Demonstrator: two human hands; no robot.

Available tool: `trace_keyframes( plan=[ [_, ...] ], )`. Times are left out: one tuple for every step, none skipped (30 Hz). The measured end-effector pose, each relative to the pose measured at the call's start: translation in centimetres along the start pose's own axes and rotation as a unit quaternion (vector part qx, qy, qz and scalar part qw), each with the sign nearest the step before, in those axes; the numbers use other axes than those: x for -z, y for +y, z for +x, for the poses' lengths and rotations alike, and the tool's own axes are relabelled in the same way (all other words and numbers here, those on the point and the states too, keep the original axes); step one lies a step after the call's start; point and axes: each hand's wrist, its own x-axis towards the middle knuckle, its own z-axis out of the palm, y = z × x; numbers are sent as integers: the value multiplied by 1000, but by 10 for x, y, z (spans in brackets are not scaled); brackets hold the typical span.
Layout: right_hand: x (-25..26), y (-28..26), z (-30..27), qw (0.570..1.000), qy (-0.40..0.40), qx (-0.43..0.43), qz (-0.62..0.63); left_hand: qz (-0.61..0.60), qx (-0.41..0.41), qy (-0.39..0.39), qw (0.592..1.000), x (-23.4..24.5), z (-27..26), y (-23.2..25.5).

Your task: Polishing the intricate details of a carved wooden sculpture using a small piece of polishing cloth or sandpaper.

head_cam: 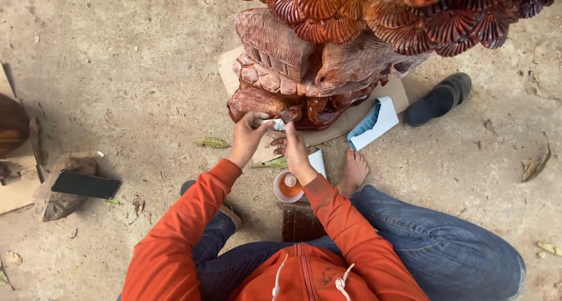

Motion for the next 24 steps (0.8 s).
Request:
trace_keyframes(
  plan=[
    [3, 5, 3, 1000, 3, 1, 2, 1, 0, -3, 1000, -2, 4, -9],
    [7, 11, 7, 999, -1, -9, 39, -58, 4, 2, 998, -5, 7, -18],
    [9, 17, 10, 997, -5, -21, 77, -115, 9, 8, 993, -6, 10, -27],
    [11, 20, 12, 997, -4, -21, 80, -113, 9, 7, 994, -10, 1, -17],
    [13, 23, 14, 989, -12, -55, 136, -102, 4, -5, 995, -14, -7, -6],
    [15, 26, 17, 977, -21, -90, 191, -91, 0, -17, 996, -18, -16, 5],
    [16, 33, 20, 977, -22, -89, 194, -88, -1, -18, 996, -18, -20, 12],
    [18, 40, 23, 970, -25, -110, 216, -33, -30, -2, 999, -19, -25, 19],
    [21, 48, 24, 962, -26, -132, 237, 22, -56, 13, 998, -21, -31, 24],
    [15, 42, 19, 962, -25, -132, 239, 23, -55, 11, 998, -14, -15, 7],
    [10, 37, 13, 960, -36, -150, 234, 145, -163, 23, 976, -8, 0, -12],
    [6, 31, 7, 957, -47, -169, 230, 263, -266, 33, 927, -2, 15, -30],
    [11, 38, 10, 957, -47, -169, 229, 263, -266, 33, 927, 2, 32, -36],
    [16, 46, 12, 958, -46, -177, 219, 377, -362, 39, 852, 6, 48, -43],
    [20, 54, 16, 959, -47, -186, 208, 481, -448, 46, 753, 11, 64, -49],
    [19, 52, 14, 959, -47, -186, 207, 481, -447, 47, 753, 5, 67, -49],
    [20, 49, 12, 961, -44, -188, 195, 495, -465, 30, 733, -3, 70, -49],
    [20, 45, 11, 963, -41, -191, 184, 509, -482, 14, 713, -10, 73, -49],
    [22, 48, 13, 964, -39, -188, 185, 508, -484, 12, 713, -19, 78, -50],
    [24, 49, 16, 965, -36, -187, 179, 512, -502, 18, 697, -28, 84, -51],
    [27, 52, 18, 966, -32, -187, 174, 515, -520, 24, 681, -37, 89, -53],
    [31, 53, 18, 967, -30, -185, 175, 513, -522, 22, 681, -40, 79, -45],
    [33, 54, 20, 967, -29, -184, 173, 590, -436, -37, 679, -42, 71, -36],
    [35, 56, 22, 968, -27, -183, 172, 657, -343, -94, 665, -43, 63, -27]
  ],
)
